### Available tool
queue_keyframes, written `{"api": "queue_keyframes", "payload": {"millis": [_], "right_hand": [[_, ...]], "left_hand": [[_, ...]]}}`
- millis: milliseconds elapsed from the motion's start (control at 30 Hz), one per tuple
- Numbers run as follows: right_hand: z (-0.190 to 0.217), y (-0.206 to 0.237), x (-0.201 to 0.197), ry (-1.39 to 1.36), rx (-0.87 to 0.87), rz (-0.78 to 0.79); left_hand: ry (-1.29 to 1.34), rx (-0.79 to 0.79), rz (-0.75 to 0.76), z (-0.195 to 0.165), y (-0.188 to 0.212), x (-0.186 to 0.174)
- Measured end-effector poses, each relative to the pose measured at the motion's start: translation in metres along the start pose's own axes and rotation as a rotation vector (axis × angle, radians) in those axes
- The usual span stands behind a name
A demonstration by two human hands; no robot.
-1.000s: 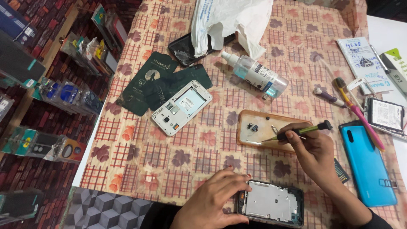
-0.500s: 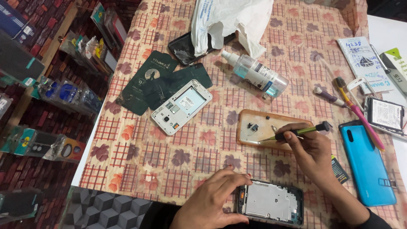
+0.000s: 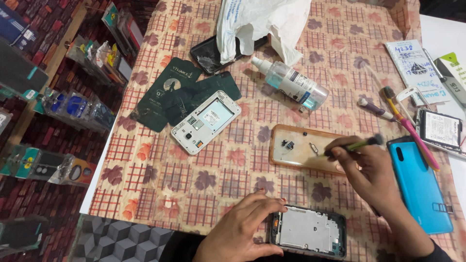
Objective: The person uses a screwdriver to remove screws from the back of a disassembled smartphone. They place the removed screws onto a nearby phone case. The person continues to unscrew and remove components from the device.
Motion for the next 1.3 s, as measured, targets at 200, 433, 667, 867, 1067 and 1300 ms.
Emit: {"api": "queue_keyframes", "payload": {"millis": [200, 433, 667, 867, 1067, 1300], "right_hand": [[-0.001, -0.002, 0.007, -0.115, 0.013, 0.105], [-0.017, 0.001, -0.008, -0.260, 0.094, -0.049], [-0.026, -0.005, -0.020, -0.446, 0.040, -0.048], [-0.029, -0.003, -0.022, -0.304, 0.044, -0.201], [-0.029, 0.002, -0.037, -0.219, 0.062, -0.258], [-0.033, 0.002, -0.042, -0.253, 0.038, -0.219]], "left_hand": [[0.008, -0.010, 0.010, 0.003, 0.001, 0.001], [-0.037, 0.018, 0.010, 0.007, 0.002, 0.006], [-0.033, -0.007, 0.048, 0.019, 0.007, 0.017], [-0.068, 0.000, 0.065, 0.026, 0.011, 0.025], [-0.050, -0.025, 0.069, 0.030, 0.014, 0.027], [-0.046, -0.002, 0.017, 0.026, 0.012, 0.024]]}}
Point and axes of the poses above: each hand's wrist, its own y-axis away from the middle knuckle, its own x-axis out of the palm, z = x × y, the point moved 10 cm from there along -y, towards the middle knuckle, and after that the axes turned 3 degrees about z, right-handed, at the moved point
